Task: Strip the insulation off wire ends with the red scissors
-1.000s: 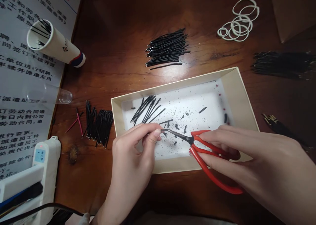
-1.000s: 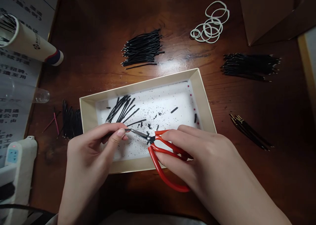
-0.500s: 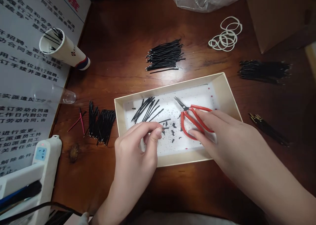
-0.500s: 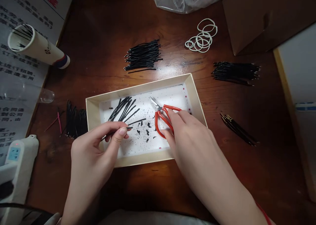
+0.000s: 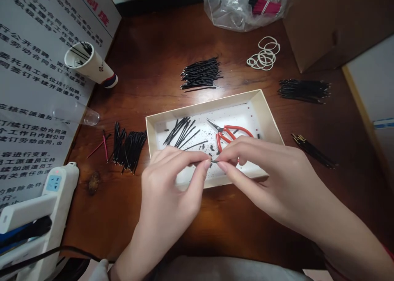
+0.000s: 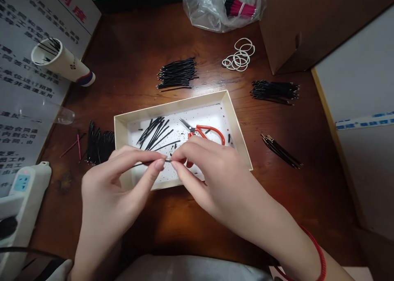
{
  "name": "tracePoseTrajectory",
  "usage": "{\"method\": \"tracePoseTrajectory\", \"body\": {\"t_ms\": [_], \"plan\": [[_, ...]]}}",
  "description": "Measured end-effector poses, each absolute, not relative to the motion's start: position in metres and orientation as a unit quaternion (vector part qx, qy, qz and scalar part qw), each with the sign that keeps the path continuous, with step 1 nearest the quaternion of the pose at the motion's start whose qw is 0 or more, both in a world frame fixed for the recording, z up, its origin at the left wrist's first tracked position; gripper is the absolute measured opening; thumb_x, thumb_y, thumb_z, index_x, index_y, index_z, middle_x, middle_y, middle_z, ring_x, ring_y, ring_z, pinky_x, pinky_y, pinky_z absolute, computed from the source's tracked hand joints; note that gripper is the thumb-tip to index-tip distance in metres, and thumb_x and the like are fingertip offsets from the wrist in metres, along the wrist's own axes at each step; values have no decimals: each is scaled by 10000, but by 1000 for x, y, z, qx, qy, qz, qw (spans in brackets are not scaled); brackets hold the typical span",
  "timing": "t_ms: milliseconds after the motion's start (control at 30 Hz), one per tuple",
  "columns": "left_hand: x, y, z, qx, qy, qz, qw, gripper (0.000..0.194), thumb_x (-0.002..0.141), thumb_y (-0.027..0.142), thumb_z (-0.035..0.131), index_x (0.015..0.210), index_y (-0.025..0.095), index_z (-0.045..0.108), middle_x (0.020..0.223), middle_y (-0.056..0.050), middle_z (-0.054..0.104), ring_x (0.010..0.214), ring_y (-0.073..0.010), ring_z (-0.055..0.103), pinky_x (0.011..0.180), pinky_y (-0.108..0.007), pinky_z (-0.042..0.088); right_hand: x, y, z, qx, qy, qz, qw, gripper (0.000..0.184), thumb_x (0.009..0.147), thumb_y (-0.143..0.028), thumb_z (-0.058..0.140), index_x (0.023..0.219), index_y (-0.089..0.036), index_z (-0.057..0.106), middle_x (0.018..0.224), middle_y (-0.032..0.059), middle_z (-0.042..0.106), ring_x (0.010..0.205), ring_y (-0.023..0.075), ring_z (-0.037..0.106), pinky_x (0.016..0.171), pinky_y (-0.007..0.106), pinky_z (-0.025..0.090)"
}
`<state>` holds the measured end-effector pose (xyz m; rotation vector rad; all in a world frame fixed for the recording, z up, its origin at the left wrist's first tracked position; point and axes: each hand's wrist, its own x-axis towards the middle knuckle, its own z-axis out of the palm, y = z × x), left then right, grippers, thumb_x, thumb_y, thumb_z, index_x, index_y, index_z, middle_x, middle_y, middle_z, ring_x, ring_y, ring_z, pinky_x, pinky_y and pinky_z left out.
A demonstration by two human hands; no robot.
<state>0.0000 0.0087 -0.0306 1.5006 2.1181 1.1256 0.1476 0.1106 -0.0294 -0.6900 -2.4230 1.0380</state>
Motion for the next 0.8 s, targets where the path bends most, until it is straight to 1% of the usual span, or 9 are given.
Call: {"method": "tracePoseTrajectory", "body": {"t_ms": [100, 133, 200, 267, 300, 367, 500, 667, 800], "plan": [[2, 9, -31, 415, 753, 505, 73, 353, 819, 181, 745, 1150, 261, 653, 1193, -19, 669, 1103, -196, 599, 962, -317, 444, 147, 107, -29, -321, -800, 441, 250, 147, 898, -89, 608, 795, -194, 613, 760, -47, 654, 708, 80, 588, 677, 202, 458], [2, 10, -31, 374, 746, 548, 55, 411, 806, 174, 757, 1186, 276, 637, 1234, -13, 641, 1119, -190, 590, 960, -305, 452, 146, 105, -29, -345, -771, 468, 260, 145, 901, -107, 613, 793, -204, 615, 766, -51, 660, 726, 83, 598, 681, 197, 467], [2, 12, -32, 329, 725, 596, 104, 322, 791, 150, 763, 1081, 268, 685, 1102, 10, 677, 963, -147, 641, 837, -248, 507, 143, 101, -29, -370, -719, 526, 264, 129, 902, -142, 622, 799, -220, 629, 755, -59, 660, 715, 86, 602, 656, 191, 479], [2, 14, -33, 326, 710, 582, 227, 133, 783, 140, 761, 869, 237, 732, 859, 35, 712, 750, -108, 661, 688, -198, 526, 141, 98, -29, -369, -689, 572, 248, 128, 901, -153, 615, 798, -224, 640, 741, -63, 660, 692, 86, 602, 645, 188, 491], [3, 15, -33, 327, 703, 563, 286, 92, 783, 138, 756, 786, 228, 736, 779, 42, 719, 694, -99, 663, 646, -182, 526, 140, 97, -28, -367, -683, 584, 239, 131, 901, -154, 610, 794, -223, 644, 742, -63, 665, 695, 86, 608, 644, 185, 495], [4, 16, -33, 319, 694, 546, 344, 126, 796, 128, 732, 714, 224, 735, 727, 47, 739, 674, -94, 678, 624, -160, 527, 139, 95, -27, -363, -684, 591, 226, 143, 904, -151, 599, 792, -222, 649, 757, -62, 681, 716, 85, 626, 652, 174, 504], [6, 18, -31, 323, 704, 531, 343, 147, 810, 125, 711, 699, 221, 714, 674, 65, 726, 644, -81, 652, 617, -137, 512, 143, 95, -26, -352, -722, 556, 213, 153, 890, -113, 608, 798, -228, 649, 764, -71, 684, 727, 70, 619, 595, 127, 483], [3, 18, -34, 367, 718, 489, 332, 174, 811, 116, 693, 670, 218, 691, 640, 70, 693, 623, -89, 589, 598, -159, 472, 147, 102, -27, -338, -744, 554, 160, 167, 904, -118, 587, 834, -245, 670, 799, -67, 690, 748, 73, 622, 482, 106, 440], [1, 16, -35, 382, 718, 464, 350, 168, 810, 120, 699, 675, 221, 698, 641, 76, 693, 618, -91, 574, 597, -180, 453, 148, 106, -27, -313, -768, 542, 134, 187, 906, -103, 568, 816, -231, 670, 786, -71, 692, 718, 68, 622, 556, 134, 455]]}}
